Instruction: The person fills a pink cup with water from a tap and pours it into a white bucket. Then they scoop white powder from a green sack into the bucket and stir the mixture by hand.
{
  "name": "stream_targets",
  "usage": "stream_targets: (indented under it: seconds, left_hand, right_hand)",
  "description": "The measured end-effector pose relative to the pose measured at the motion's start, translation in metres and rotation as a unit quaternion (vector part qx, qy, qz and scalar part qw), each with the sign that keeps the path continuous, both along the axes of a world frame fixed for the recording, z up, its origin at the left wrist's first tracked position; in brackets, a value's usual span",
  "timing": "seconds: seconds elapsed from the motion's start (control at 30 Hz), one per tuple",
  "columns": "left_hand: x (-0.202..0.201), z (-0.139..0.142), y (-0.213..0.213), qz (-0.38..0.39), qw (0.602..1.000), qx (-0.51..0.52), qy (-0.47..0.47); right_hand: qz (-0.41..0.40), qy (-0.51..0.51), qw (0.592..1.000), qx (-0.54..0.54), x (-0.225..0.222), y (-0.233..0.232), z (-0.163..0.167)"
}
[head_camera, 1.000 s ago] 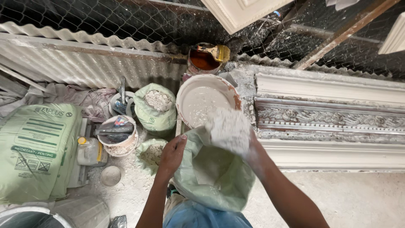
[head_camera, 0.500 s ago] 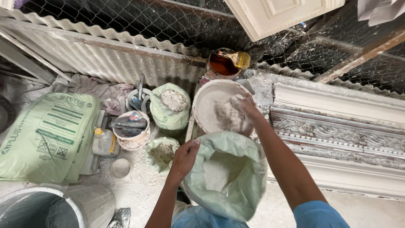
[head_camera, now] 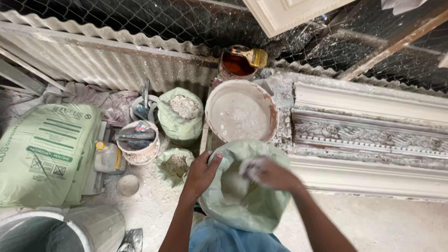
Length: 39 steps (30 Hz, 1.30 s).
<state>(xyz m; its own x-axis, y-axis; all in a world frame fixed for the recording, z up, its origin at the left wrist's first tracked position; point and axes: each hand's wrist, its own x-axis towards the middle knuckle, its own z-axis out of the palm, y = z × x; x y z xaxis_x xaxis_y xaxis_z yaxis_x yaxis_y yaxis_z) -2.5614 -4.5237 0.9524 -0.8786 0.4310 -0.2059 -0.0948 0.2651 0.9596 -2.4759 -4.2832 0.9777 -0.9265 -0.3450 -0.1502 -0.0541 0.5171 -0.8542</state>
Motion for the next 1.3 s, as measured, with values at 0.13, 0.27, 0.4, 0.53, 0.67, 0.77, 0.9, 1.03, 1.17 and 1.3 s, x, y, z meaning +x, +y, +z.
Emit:
stream_targets:
  seconds: [0.13, 0.27, 0.4, 0.53, 0.67, 0.77, 0.9, 1.03, 1.17, 1.3]
  left_hand:
    - [0.003, -0.006, -0.002, -0.005, 1.000, 0.004, -0.018]
    - [0.007, -0.010, -0.001, 0.000, 0.996, 0.034, 0.083]
    - [0.015, -0.009, -0.001, 0.000, 0.997, 0.041, 0.068]
    - [0.015, -0.009, -0.002, 0.013, 0.998, 0.028, 0.062]
    - [0.008, -0.011, 0.000, 0.012, 0.996, 0.062, 0.069]
    - [0.005, -0.012, 0.002, 0.006, 0.997, 0.050, 0.057]
    - [0.002, -0.012, 0.001, 0.000, 0.998, 0.051, 0.035]
    - [-0.003, -0.014, -0.001, -0.010, 0.999, 0.051, 0.011]
    - [-0.008, -0.021, -0.001, -0.014, 0.997, 0.071, 0.002]
    - [-0.016, -0.031, 0.000, -0.007, 0.997, 0.069, -0.030]
  right_hand:
    - [-0.028, -0.201, 0.975, 0.090, -0.003, -0.043, -0.108]
    - [-0.197, -0.095, 0.964, 0.150, -0.038, -0.047, -0.190]
    - [-0.285, -0.039, 0.958, 0.024, -0.045, -0.068, -0.221]
    - [-0.292, -0.076, 0.924, -0.235, -0.029, -0.103, -0.227]
    - [-0.210, -0.251, 0.873, -0.362, -0.009, -0.106, -0.219]
    - [-0.158, -0.283, 0.881, -0.345, 0.003, -0.093, -0.200]
    - [-0.134, -0.253, 0.907, -0.308, 0.019, -0.072, -0.164]
    - [-0.142, -0.212, 0.930, -0.266, 0.023, -0.057, -0.128]
    - [-0.153, -0.187, 0.940, -0.240, 0.022, -0.054, -0.102]
    - [-0.158, -0.174, 0.946, -0.222, 0.023, -0.049, -0.078]
